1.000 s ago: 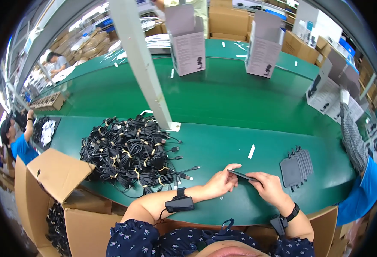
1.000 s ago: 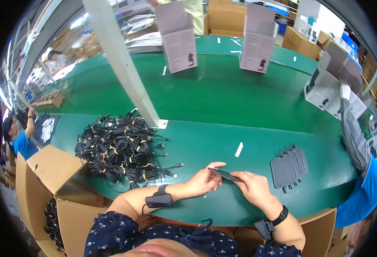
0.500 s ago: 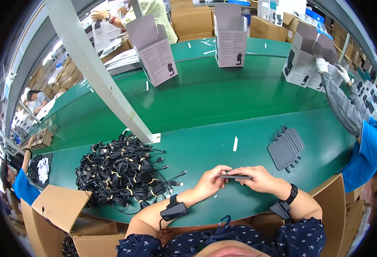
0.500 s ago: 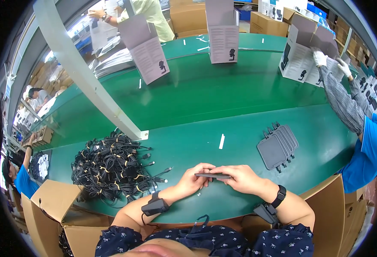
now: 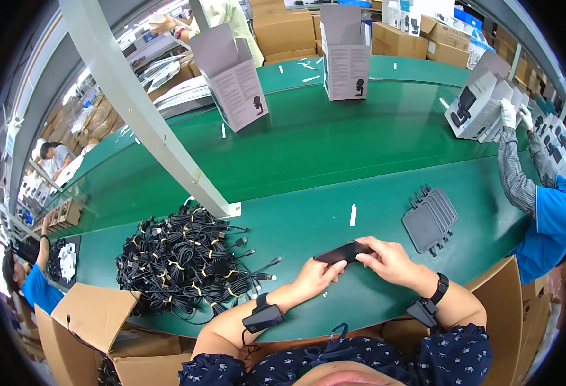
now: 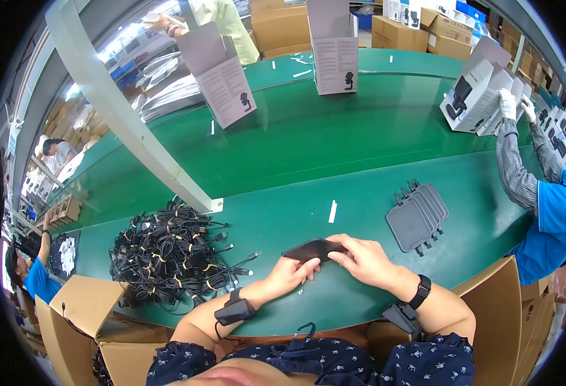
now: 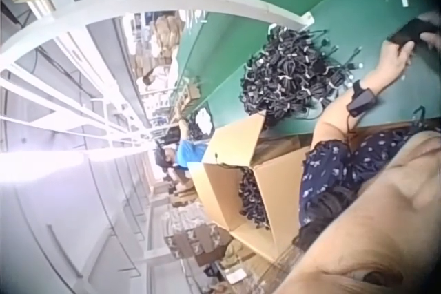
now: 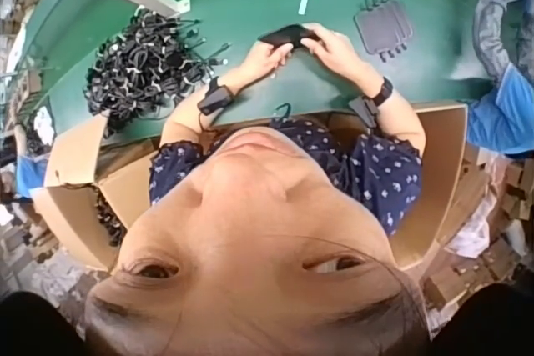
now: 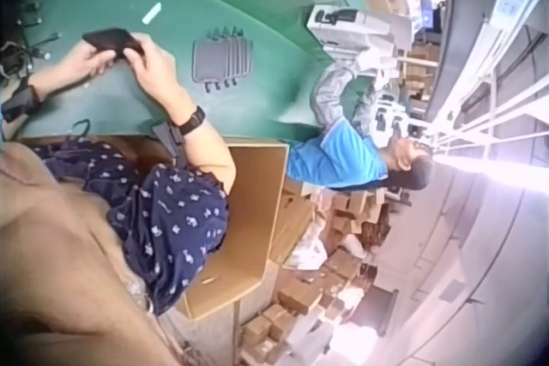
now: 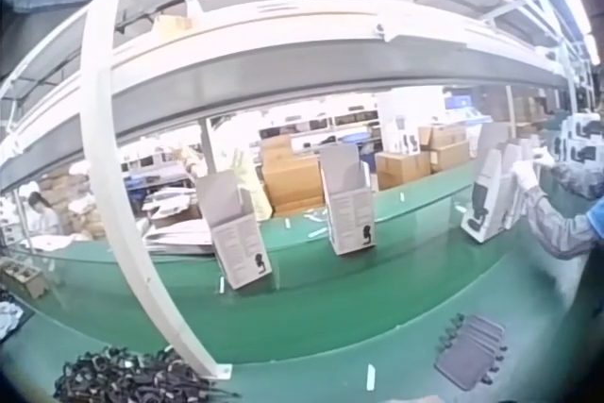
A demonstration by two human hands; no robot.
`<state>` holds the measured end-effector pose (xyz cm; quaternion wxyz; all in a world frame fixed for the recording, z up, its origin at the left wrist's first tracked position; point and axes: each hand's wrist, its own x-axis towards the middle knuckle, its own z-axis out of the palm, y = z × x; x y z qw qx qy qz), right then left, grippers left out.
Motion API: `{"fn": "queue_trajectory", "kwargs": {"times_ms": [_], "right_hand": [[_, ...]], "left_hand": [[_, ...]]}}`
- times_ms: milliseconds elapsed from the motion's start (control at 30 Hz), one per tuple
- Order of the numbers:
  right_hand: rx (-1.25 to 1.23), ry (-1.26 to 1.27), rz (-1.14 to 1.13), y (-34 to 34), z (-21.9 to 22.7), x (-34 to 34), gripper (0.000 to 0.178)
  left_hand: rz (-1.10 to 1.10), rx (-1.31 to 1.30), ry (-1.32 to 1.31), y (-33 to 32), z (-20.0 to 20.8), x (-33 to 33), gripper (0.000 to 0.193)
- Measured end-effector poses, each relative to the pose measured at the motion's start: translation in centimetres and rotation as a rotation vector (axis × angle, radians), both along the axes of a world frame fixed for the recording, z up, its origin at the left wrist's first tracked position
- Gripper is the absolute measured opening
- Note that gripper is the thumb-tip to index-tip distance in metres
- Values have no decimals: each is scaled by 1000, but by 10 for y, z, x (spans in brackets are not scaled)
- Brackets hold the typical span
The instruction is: The person picks up a cable and a base, connects them, and places the assembly into a box. They then take another base plate, peel off a backing, and place it into the box before closing the lid.
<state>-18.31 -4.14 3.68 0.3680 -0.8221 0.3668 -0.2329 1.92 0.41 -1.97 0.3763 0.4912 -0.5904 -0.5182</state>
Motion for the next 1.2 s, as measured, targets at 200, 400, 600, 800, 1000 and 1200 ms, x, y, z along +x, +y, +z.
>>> {"fn": "queue_trajectory", "kwargs": {"times_ms": [200, 400, 600, 800, 1000, 1200], "right_hand": [[-162, 24, -1, -3, -3, -2, 22], [-64, 2, -2, 1, 5, 0, 17], [-56, -59, -82, 0, 0, 2, 16], [-247, 73, -160, -3, 7, 0, 18], [-282, 180, -18, -2, 5, -3, 23], [-95, 156, 116, -1, 0, -3, 36]], "left_hand": [[-59, 28, -15, 2, 10, 1, 16], [-63, 50, -56, 0, -10, 3, 9], [-49, 6, -14, 2, -1, 1, 12], [-25, 100, 314, -3, 10, 5, 28], [17, 99, 386, -5, 12, 8, 26], [-33, 87, 352, -3, 10, 5, 45]]}}
